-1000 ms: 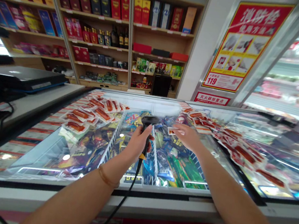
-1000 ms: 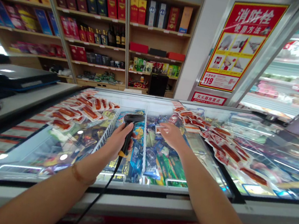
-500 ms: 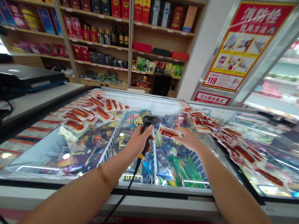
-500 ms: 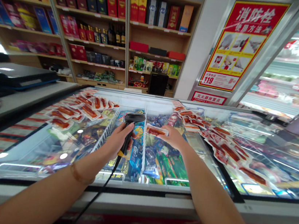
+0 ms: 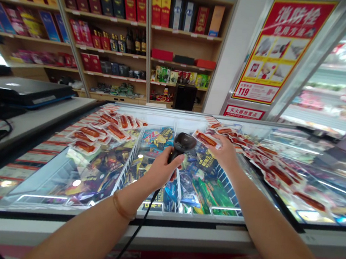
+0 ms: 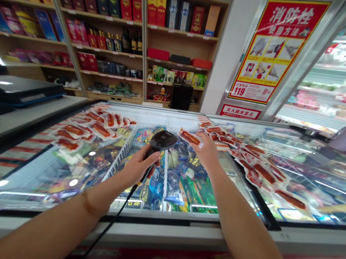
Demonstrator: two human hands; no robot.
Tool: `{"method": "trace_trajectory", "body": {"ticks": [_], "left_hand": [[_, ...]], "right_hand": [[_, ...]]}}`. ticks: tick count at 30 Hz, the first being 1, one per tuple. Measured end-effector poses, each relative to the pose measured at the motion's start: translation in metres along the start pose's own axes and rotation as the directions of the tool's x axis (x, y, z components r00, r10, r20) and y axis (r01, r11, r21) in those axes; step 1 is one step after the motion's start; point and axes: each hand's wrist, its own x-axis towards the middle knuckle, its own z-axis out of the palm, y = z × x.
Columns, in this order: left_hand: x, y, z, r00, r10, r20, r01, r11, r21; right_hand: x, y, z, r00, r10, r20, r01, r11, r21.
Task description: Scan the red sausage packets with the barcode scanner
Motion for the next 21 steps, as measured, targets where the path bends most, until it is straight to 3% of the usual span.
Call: {"method": "trace_trajectory", "body": {"ticks": [15,21], "left_hand": [[-0.002,0.002,0.001,1.0,-0.003,0.031,0.004,1.0,-0.009],[0.004,0.001,0.001,0.995,-0.059,-0.076,0.055,0.997,-0.061]], "right_hand": [[0.0,-0.009,-0.003,0.999,-0.002,0.054,0.002,1.0,0.001],[-0.007,-0.002,0.012,0.999,-0.005,0.051,0.007,0.999,-0.035]]}}
